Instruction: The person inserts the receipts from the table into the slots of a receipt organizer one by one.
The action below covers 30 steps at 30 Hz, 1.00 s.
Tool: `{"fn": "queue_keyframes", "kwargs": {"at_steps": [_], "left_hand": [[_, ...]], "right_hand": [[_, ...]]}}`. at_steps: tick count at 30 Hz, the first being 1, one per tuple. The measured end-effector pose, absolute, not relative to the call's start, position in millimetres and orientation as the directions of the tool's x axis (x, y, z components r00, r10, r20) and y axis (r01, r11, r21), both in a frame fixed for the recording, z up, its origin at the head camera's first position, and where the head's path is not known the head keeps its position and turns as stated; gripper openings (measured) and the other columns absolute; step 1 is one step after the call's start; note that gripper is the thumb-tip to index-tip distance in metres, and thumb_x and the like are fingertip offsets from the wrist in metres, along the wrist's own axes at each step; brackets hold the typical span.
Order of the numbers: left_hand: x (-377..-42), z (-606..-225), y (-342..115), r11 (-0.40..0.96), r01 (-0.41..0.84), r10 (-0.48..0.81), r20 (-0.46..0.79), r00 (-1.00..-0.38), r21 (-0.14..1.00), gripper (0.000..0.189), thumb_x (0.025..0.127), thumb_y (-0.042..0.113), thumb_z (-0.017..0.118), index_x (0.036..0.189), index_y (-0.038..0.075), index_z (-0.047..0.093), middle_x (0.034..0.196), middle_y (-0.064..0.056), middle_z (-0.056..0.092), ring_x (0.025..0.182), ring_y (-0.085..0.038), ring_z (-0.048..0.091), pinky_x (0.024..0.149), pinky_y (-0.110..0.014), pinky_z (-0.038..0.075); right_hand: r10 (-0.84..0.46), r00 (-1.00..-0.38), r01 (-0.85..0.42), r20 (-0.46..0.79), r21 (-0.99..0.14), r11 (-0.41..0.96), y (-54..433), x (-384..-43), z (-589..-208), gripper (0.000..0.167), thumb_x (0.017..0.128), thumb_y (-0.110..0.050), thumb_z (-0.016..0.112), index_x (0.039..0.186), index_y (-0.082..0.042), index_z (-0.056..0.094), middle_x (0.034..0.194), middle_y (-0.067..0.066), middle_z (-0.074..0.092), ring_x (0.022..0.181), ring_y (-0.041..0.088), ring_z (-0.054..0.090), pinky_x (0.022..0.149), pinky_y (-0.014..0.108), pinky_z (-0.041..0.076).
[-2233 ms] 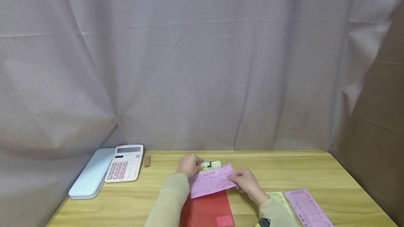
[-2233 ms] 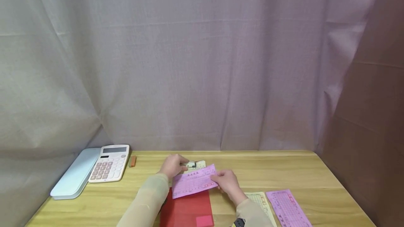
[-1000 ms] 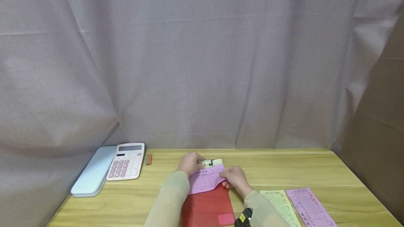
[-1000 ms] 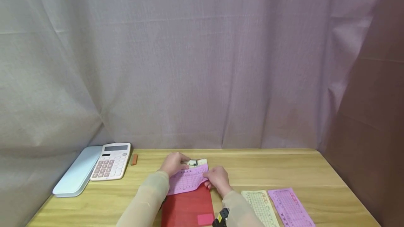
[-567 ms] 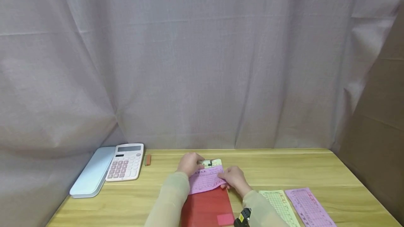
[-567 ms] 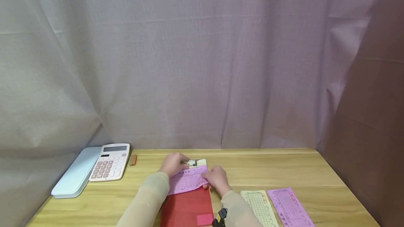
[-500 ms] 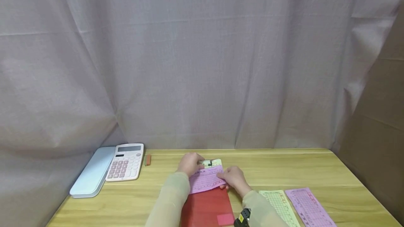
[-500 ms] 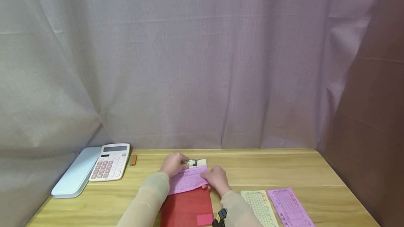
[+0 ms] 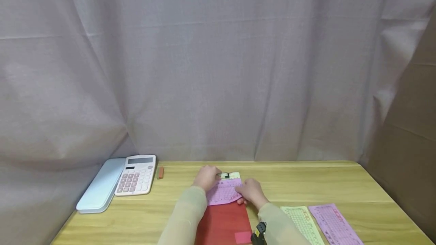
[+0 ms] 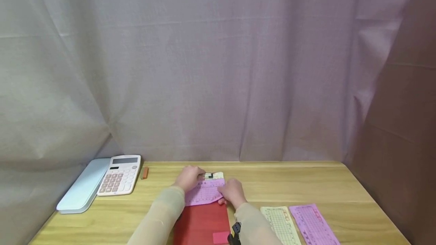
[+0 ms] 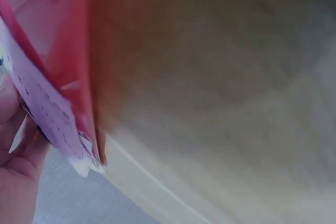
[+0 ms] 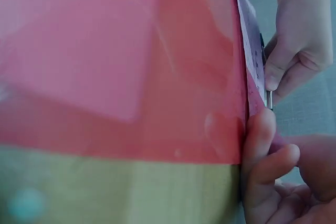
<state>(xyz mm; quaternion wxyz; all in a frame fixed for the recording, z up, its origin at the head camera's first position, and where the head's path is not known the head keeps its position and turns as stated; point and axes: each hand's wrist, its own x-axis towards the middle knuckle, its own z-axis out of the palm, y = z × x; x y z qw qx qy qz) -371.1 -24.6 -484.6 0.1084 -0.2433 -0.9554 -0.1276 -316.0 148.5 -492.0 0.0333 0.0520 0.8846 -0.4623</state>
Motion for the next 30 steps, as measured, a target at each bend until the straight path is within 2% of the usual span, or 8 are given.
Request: {"fn": "queue_keyframes", "kwargs": {"at_steps": [5,9,17,23,30], "left_hand": [[-372.8,-485.1,-25.9,0.845,0.494,0.438,0.265,-0.859,0.203,0.008,0.081,0.014,0.073,0.088,0.016,0.077,0.083,0.002,0.073,0.08,-0.017,0.068,0.077,-0.03,0.054],[-374.4,-485.3,-27.0,0.845,0.492,0.435,0.264,-0.861,0.212,0.011,0.082,0.014,0.072,0.091,0.017,0.077,0.087,0.002,0.074,0.084,-0.018,0.069,0.079,-0.031,0.054],[-373.2,-483.9,-26.3,0.845,0.488,0.429,0.266,-0.863,0.22,0.007,0.082,0.012,0.072,0.081,0.018,0.076,0.077,0.005,0.071,0.075,-0.016,0.066,0.071,-0.03,0.053],[-371.1,-483.5,-25.3,0.851,0.477,0.421,0.258,-0.87,0.22,0.005,0.081,0.014,0.073,0.085,0.016,0.077,0.081,0.003,0.072,0.078,-0.017,0.067,0.075,-0.031,0.053],[-369.5,-483.3,-22.2,0.878,0.44,0.401,0.213,-0.891,0.189,0.005,0.082,0.016,0.072,0.084,0.019,0.075,0.081,0.004,0.07,0.081,-0.018,0.066,0.074,-0.033,0.053]], "right_hand": [[0.063,-0.981,0.188,-0.183,-0.818,0.543,146.6,-320.0,-489.9,0.019,0.085,-0.01,0.065,0.076,0.0,0.052,0.061,0.01,0.057,0.038,0.007,0.052,0.038,0.018,0.045],[0.069,-0.972,0.228,-0.224,-0.839,0.494,144.7,-321.6,-488.6,0.019,0.087,-0.009,0.063,0.076,0.001,0.051,0.056,0.011,0.059,0.037,0.009,0.055,0.039,0.021,0.049],[0.089,-0.964,0.263,-0.252,-0.835,0.483,143.0,-326.0,-489.1,0.024,0.089,-0.013,0.062,0.076,0.005,0.055,0.048,0.008,0.057,0.034,0.01,0.054,0.037,0.023,0.049],[0.081,-0.955,0.289,-0.284,-0.839,0.461,143.0,-328.3,-491.9,0.029,0.091,-0.015,0.061,0.07,0.005,0.058,0.049,0.01,0.061,0.035,0.012,0.057,0.038,0.025,0.05],[0.096,-0.95,0.306,-0.296,-0.834,0.46,144.0,-328.2,-490.5,0.031,0.091,-0.019,0.061,0.072,0.005,0.058,0.05,0.009,0.062,0.036,0.012,0.057,0.038,0.024,0.05]]}}
